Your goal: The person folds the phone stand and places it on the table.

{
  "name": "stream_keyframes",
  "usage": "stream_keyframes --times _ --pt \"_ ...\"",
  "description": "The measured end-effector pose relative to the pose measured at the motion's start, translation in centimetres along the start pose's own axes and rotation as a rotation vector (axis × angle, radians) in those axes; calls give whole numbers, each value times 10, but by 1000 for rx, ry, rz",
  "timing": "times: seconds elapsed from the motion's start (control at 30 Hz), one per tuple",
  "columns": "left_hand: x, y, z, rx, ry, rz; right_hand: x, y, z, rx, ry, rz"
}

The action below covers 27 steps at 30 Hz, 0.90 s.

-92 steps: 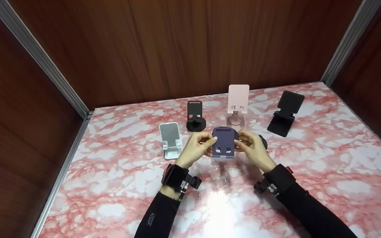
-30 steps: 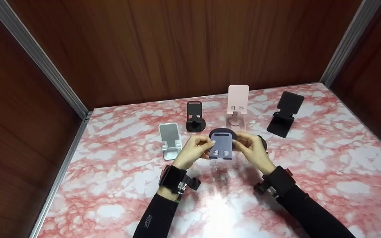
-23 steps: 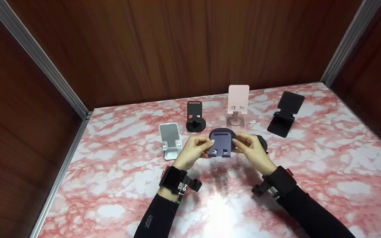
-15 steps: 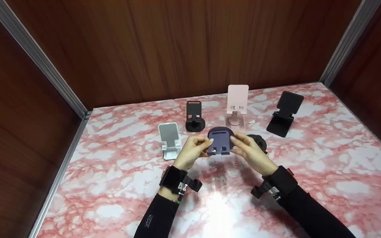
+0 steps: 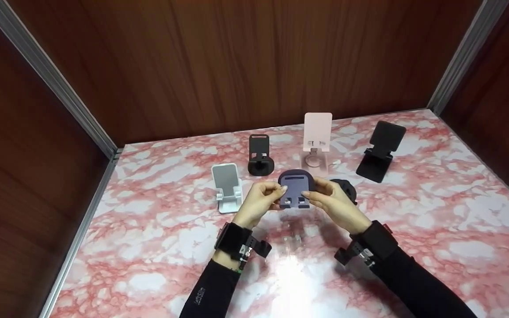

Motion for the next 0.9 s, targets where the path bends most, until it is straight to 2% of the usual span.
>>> stream_keyframes --times 0.47,0.9 --pt "-2 0 -2 -50 14 19 4 -1 0 -29 19 4" --pt "-3 -1 -3 -125 56 124 6 0 0 -31 22 28"
Point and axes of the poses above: each hand's wrist, its own z-axis towards the middle knuckle, its own x-axis out of the back of the hand, y = z × x, the point moved 6 cm from there along z, towards the middle knuckle, and after that the axes turned 7 degrees about -z, right-handed, at the moved point
